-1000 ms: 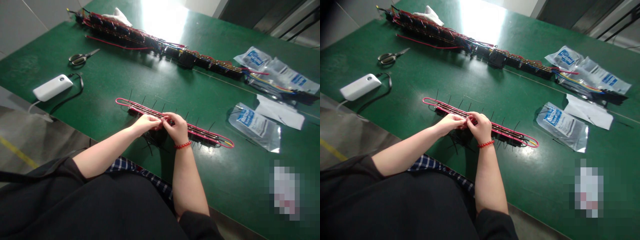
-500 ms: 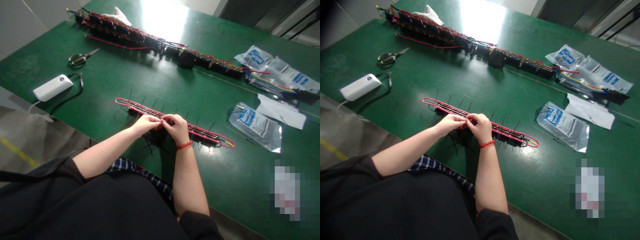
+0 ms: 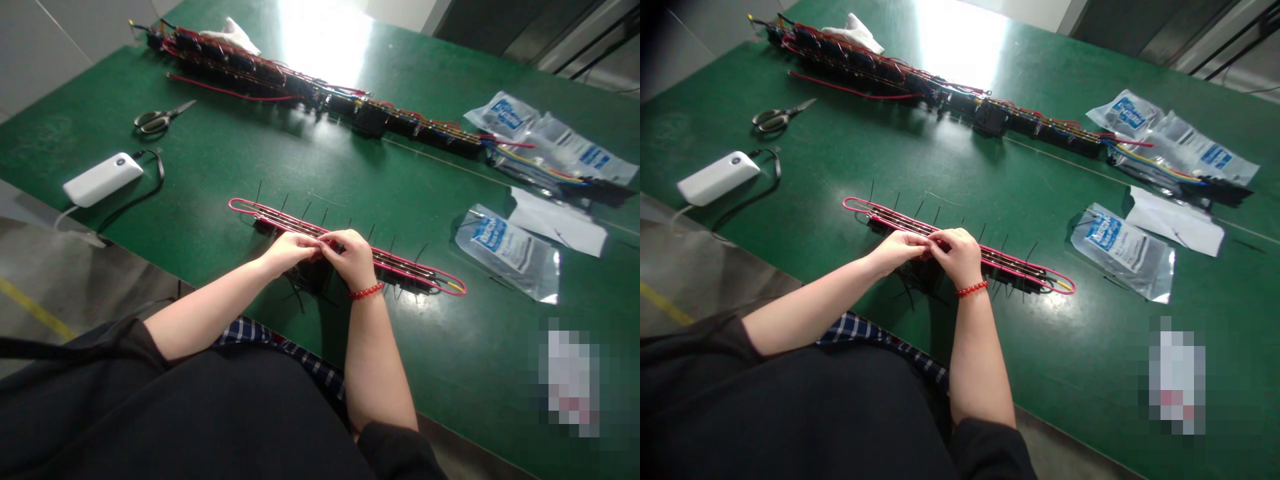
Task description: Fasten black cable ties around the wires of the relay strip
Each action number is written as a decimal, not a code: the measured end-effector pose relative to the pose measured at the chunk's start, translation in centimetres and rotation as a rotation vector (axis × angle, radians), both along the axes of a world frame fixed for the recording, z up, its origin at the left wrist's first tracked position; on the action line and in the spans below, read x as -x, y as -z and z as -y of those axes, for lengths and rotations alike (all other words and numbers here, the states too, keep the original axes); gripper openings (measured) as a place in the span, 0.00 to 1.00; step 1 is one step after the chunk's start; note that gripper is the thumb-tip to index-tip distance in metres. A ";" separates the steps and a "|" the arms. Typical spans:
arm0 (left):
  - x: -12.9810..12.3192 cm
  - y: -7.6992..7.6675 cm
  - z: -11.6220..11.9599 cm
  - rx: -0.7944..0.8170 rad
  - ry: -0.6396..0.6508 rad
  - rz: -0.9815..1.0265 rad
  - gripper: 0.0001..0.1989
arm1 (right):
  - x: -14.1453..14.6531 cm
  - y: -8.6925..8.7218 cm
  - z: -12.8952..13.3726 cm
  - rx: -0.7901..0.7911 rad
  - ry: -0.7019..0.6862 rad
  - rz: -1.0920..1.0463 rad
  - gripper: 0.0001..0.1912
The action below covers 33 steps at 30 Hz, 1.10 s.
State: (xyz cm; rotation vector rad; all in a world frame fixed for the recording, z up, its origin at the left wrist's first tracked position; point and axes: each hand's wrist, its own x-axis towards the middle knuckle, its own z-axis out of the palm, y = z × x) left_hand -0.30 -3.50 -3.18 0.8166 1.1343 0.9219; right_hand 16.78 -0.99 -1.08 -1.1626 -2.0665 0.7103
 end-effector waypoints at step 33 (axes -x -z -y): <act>0.1 -0.1 1.8 -0.131 -0.070 -0.144 0.17 | 0.0 0.3 0.1 -0.029 0.013 0.033 0.04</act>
